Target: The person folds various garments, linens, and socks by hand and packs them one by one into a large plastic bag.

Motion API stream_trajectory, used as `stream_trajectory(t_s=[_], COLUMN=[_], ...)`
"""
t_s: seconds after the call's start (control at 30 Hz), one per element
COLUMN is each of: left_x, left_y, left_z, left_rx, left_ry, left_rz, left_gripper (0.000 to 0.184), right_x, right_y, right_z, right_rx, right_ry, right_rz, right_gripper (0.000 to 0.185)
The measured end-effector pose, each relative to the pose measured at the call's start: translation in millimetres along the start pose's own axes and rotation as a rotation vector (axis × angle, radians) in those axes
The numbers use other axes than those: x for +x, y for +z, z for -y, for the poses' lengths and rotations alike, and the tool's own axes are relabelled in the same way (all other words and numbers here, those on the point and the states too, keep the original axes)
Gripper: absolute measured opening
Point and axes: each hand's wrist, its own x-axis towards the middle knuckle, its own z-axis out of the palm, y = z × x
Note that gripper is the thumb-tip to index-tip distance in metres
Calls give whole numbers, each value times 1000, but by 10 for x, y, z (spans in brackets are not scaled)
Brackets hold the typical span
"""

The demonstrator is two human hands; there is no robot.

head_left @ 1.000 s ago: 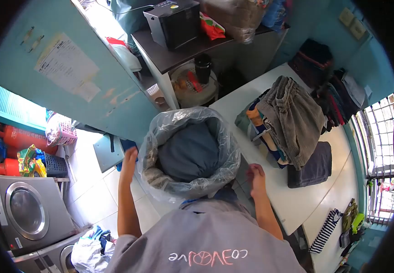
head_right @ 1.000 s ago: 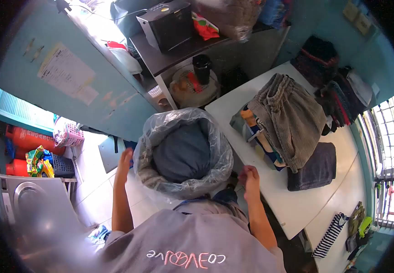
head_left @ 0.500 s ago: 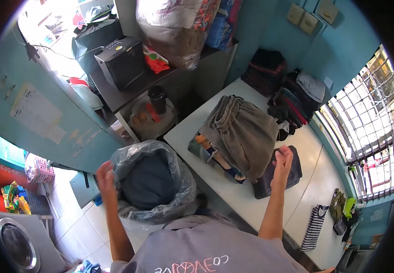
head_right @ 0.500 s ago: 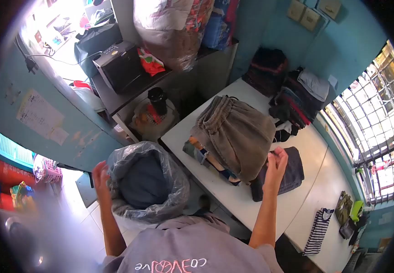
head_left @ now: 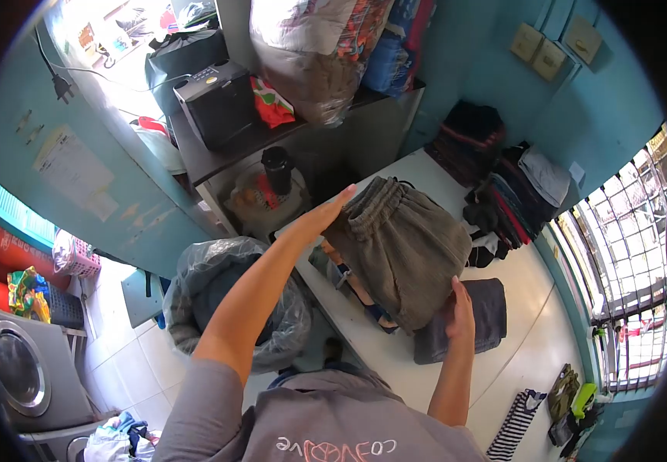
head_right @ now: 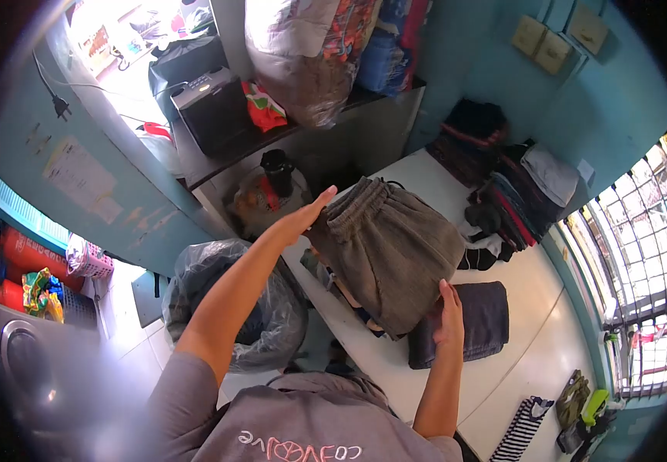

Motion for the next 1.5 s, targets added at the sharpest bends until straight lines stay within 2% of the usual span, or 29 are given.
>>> stream_trajectory(t_s=[0.03, 0.1, 0.17, 0.23, 0.3, 0.37, 0.43, 0.47, 0.5, 0.57, 0.6, 0.67, 0.7, 0.77, 0.8, 0.83, 0.9, 0.93, 1.03, 1.1, 1.17, 1.2, 1.23, 1.27, 1.33, 1.37, 1.4, 1.47, 1.5], left_x=[145, 246, 175, 27, 64, 145, -45, -188, -231, -272, -271, -219, -201, -185, -209, -244, -282, -273, -174, -118, -174, -192, -192, -181, -70, -3, 67, 182, 217], left_y=[-16, -3, 40, 101, 120, 120, 137, 179, 222, 303, 317, 279, 249, 221, 245, 276, 351, 383, 419, 414, 399, 386, 371, 357, 312, 286, 274, 277, 273], left_z=[40, 34, -90, -274, -259, -196, -250, -277, -196, 25, 141, 307, 374, 450, 430, 401, 412, 437, 576, 670, 647, 621, 582, 536, 426, 353, 275, 108, 56], left_rx=[50, 96, 113, 124, 134, 113, 32, -47, -44, 38, 37, -182, -180, -244, -242, -176, -109, -70, -49, -70, -106, -107, -210, -311, -273, -239, -235, -248, -240], left_ry=[-43, -93, -83, -80, -81, 3, 71, 135, 137, 223, 227, 116, 128, 181, 190, 214, 236, 306, 426, 475, 370, 371, 288, 203, 149, 95, 98, -81, -83], left_rz=[-19, -38, 130, 150, 173, 147, 137, 132, 136, -139, -134, -187, -187, -36, -30, -50, -68, -113, -170, -180, -172, -174, -243, -308, -292, -284, -278, -153, -146], left_gripper=[100, 101, 100, 97, 94, 89, 85, 81, 81, 56, 56, 47, 47, 45, 45, 44, 44, 45, 48, 50, 53, 53, 54, 55, 60, 66, 66, 55, 55], right_x=[35, -1, -58, -105, -121, -88, 68, 63, 30, 72, 106, 153, 124, -77, 89, -80, 16, -18, -52, -12, 120, 254, 263, 266, 244, 235, 247, 269, 278], right_y=[4, 116, 250, 354, 450, 425, 247, 232, 218, 206, 184, 247, 364, 918, 1005, 1297, 1568, 1700, 1925, 1883, 1757, 1622, 1571, 1518, 1412, 1384, 1361, 1326, 1313], right_z=[0, 55, 129, 199, 280, 288, 326, 405, 501, 489, 438, 474, 463, 538, 387, 507, 435, 461, 494, 445, 380, 327, 348, 362, 424, 413, 396, 365, 339], right_rx=[45, 54, 60, 263, 315, 367, 154, 156, -69, -489, -490, -684, -634, -621, -846, -954, -1279, -1279, -1591, -1544, -1496, -1308, -1117, -1116, -729, -630, -627, -448, -442], right_ry=[18, 11, 0, 48, 66, 76, -44, -50, -225, -619, -622, -814, -675, -443, -594, -461, -664, -668, -474, -470, -470, -555, -632, -632, -419, -438, -441, -353, -353], right_rz=[62, 19, -24, 81, 103, 128, 120, 120, -2, -320, -325, -367, -234, -31, -6, 15, -65, -68, -44, -4, 41, 106, 167, 164, 286, 317, 311, 351, 342], right_gripper=[61, 63, 65, 69, 69, 69, 69, 69, 66, 55, 55, 45, 41, 41, 41, 64, 86, 86, 98, 94, 90, 85, 80, 80, 74, 70, 70, 72, 72])
